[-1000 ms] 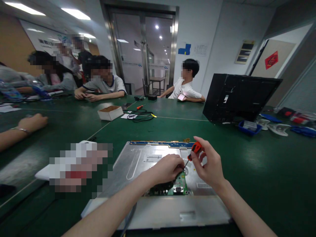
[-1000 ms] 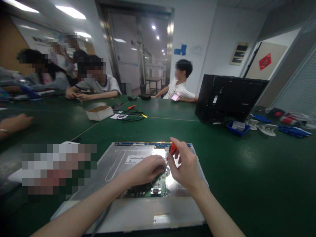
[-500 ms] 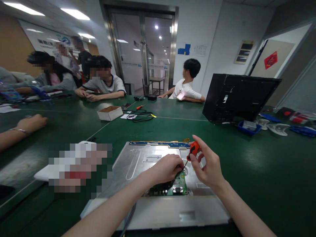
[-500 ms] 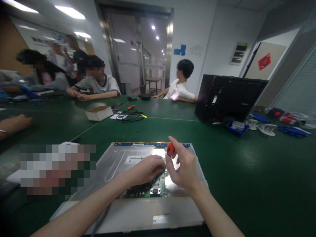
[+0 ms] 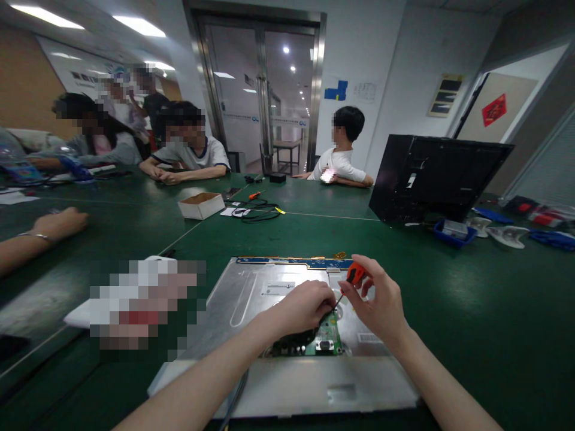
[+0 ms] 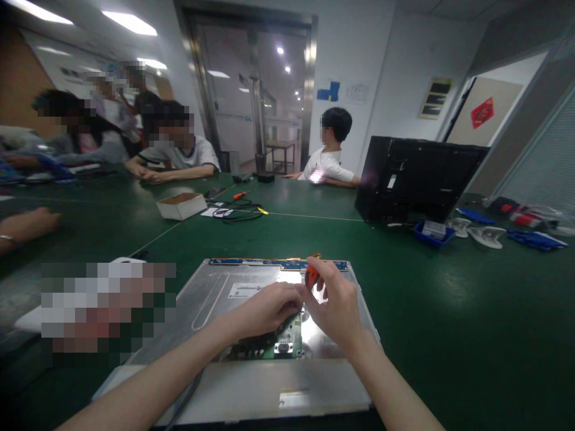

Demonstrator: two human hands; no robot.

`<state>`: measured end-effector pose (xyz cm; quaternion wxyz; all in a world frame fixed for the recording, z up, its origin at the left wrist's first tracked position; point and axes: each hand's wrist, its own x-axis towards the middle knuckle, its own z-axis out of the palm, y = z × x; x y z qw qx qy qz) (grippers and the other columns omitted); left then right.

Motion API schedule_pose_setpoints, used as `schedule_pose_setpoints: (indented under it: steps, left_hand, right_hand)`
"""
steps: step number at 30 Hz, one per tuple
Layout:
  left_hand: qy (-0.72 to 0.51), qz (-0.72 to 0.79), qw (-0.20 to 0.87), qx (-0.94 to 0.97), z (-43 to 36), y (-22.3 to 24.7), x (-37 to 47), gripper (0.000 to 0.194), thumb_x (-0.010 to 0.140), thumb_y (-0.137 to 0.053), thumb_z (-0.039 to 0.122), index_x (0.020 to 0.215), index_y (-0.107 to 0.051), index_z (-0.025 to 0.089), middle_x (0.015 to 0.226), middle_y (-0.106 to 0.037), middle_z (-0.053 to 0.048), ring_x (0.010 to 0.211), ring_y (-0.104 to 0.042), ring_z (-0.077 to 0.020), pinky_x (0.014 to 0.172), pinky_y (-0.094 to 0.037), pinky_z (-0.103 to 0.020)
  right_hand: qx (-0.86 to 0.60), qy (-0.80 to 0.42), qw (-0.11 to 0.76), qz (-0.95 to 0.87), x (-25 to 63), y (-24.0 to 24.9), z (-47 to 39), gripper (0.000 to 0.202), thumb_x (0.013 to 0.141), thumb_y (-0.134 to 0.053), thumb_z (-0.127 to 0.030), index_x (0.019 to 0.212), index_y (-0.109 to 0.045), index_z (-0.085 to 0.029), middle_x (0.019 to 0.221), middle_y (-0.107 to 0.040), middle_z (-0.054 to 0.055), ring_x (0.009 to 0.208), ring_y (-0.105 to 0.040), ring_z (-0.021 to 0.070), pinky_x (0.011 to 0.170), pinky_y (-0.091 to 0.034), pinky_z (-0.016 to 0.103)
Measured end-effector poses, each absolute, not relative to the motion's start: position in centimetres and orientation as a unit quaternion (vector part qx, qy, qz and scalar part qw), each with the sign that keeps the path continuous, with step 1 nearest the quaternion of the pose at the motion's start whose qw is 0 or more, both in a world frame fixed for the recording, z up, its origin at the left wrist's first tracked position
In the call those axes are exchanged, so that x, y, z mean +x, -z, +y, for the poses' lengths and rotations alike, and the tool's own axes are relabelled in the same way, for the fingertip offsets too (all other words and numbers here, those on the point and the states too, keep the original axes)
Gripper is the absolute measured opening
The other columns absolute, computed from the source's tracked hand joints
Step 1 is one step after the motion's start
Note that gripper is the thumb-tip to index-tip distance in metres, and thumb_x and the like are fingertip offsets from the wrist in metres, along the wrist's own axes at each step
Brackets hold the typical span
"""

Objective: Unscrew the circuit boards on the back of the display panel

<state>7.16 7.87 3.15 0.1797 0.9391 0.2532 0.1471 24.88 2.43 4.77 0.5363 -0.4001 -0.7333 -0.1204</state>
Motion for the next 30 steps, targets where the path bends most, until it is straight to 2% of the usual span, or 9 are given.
schedule_pose_setpoints:
  steps: [7,13,17,24,30]
  left_hand:
    - [-0.151,0.25,0.181,0.939,7.73,-3.23,7.11,0.018,0.086,-0.056,0.005,0.081,-0.068,0.016,0.085,-0.07,-0.005,0.079,-0.063,-0.0192,0.073,-0.047,-0.029]
    - [-0.157,0.251,0.179,0.938,7.7,-3.29,7.03,0.018,0.086,-0.054,0.006,0.083,-0.068,0.016,0.086,-0.07,-0.006,0.08,-0.063,-0.0194,0.072,-0.047,-0.029]
    - [-0.159,0.253,0.179,0.938,7.76,-3.21,6.99,0.016,0.087,-0.055,0.007,0.085,-0.068,0.017,0.088,-0.071,-0.006,0.08,-0.063,-0.0192,0.071,-0.046,-0.028]
    - [-0.155,0.248,0.183,0.939,7.84,-2.98,7.12,0.016,0.087,-0.057,0.005,0.084,-0.068,0.015,0.088,-0.071,-0.006,0.082,-0.064,-0.0194,0.075,-0.047,-0.029]
    - [-0.152,0.253,0.178,0.939,7.78,-3.02,7.11,0.015,0.087,-0.058,0.005,0.085,-0.069,0.015,0.087,-0.071,-0.006,0.082,-0.063,-0.0202,0.075,-0.047,-0.03]
  right_hand:
    - [-0.407,0.069,0.534,-0.737,24.71,-4.95,2.07,0.047,0.096,-0.049,-0.019,0.142,-0.043,-0.024,0.094,-0.067,0.005,0.064,-0.063,0.0137,0.047,-0.052,0.023]
    - [-0.405,0.094,0.546,-0.727,24.69,-4.66,2.52,0.041,0.096,-0.058,-0.021,0.134,-0.045,-0.026,0.083,-0.056,-0.002,0.052,-0.052,0.0086,0.043,-0.045,0.019]
    - [-0.402,0.1,0.544,-0.73,24.73,-4.76,2.52,0.039,0.095,-0.06,-0.023,0.132,-0.046,-0.026,0.082,-0.054,-0.002,0.052,-0.05,0.0082,0.043,-0.044,0.018]
    - [-0.414,0.071,0.54,-0.729,24.61,-4.78,2.12,0.045,0.096,-0.05,-0.02,0.14,-0.043,-0.023,0.104,-0.063,0.008,0.065,-0.061,0.0127,0.048,-0.052,0.023]
    - [-0.422,0.071,0.552,-0.716,24.57,-4.56,2.34,0.044,0.095,-0.052,-0.019,0.138,-0.044,-0.025,0.093,-0.062,0.004,0.061,-0.059,0.0115,0.045,-0.05,0.02]
